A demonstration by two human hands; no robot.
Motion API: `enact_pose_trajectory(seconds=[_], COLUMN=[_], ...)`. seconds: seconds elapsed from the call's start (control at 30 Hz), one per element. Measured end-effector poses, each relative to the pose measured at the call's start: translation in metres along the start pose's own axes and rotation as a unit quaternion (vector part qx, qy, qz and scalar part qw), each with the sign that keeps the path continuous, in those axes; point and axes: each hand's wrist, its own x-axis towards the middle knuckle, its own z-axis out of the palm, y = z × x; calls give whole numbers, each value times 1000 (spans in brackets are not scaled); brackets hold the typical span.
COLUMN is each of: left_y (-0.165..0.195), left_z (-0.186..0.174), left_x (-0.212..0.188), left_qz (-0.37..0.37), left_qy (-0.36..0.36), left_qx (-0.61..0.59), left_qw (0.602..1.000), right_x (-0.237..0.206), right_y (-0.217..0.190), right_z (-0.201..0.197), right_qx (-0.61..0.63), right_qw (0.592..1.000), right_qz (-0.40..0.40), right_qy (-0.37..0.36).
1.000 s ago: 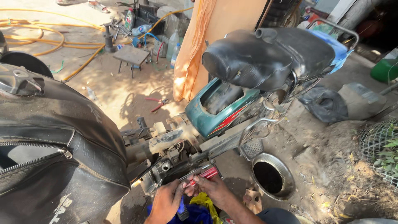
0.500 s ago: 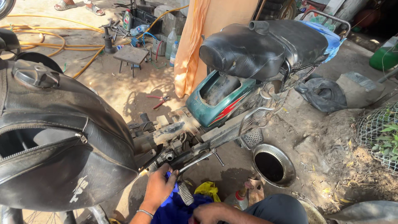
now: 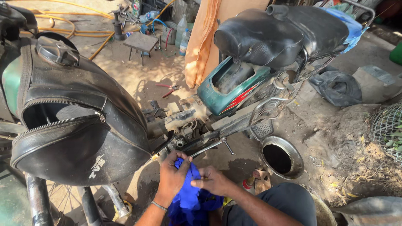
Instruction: The person sits on the ground beside a motorcycle and wipes the battery area and surrounding frame with a blue cloth, using a screwdriver to work at the battery terminal area. They then open a plastic bottle and pour fluid into the battery filler opening.
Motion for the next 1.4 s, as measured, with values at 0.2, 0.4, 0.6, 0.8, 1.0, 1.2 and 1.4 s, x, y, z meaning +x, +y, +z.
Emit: enact_pose_trajectory(seconds=[0.2,0.4,0.6,0.8,1.0,1.2,1.4], left_y=[-29,-55,-53,-64,-85,-94,-90], left_z=[-6,13,15,17,11,21,25], left_x=[-10,-36,-15,-17,-15,-11,-13], left_qz=[7,21,-42,-14,-16,20,13], left_qy=[-198,-472,-472,-479,-449,-443,-433], left_qx=[166,344,473,445,417,427,440], left_qw=[966,811,743,757,790,788,787], right_x=[-8,2,34,105,115,112,100], right_y=[-2,40,10,-3,8,20,44], right_z=[-39,-24,-3,24,15,-2,-1], right_qx=[290,-48,-347,-443,-368,-318,-227], right_qw=[937,927,886,843,899,931,911], right_qz=[-53,59,-145,-62,-4,-13,-14], right_qy=[186,367,271,298,239,181,345])
